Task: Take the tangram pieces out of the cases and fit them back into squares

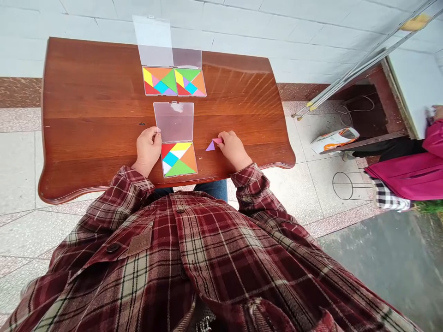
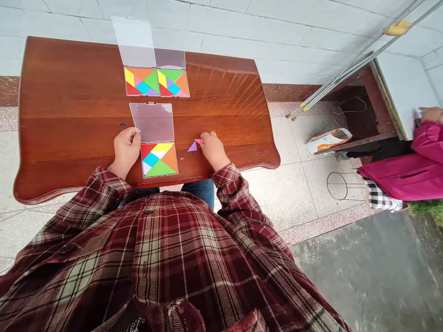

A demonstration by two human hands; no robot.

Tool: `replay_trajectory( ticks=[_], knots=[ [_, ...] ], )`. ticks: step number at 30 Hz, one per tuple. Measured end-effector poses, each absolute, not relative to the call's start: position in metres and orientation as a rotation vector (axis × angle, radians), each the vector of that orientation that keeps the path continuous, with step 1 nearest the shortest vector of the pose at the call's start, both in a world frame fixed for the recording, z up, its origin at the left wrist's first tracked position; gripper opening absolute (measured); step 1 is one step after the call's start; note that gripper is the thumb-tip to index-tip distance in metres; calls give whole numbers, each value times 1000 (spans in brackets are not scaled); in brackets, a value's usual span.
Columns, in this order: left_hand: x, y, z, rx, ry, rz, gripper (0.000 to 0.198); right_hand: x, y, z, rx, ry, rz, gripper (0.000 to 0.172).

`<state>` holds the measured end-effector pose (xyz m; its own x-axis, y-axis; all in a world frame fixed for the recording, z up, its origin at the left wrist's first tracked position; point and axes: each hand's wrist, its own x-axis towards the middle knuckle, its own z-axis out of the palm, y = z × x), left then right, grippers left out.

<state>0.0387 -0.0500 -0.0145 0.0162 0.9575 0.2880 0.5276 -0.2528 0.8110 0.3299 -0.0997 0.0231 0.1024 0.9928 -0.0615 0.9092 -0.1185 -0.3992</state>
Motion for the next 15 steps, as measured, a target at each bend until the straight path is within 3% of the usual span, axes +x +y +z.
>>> replay_trajectory(
  ticks=[4, 15],
  knots=[
    [38, -50, -15, 1828, 1525, 1165, 10, 331, -94, 18, -2143, -1884, 452, 5],
    [39, -53, -12, 1840, 1560, 1112, 11, 331, -100, 27, -2226, -1744, 553, 13]
  ],
)
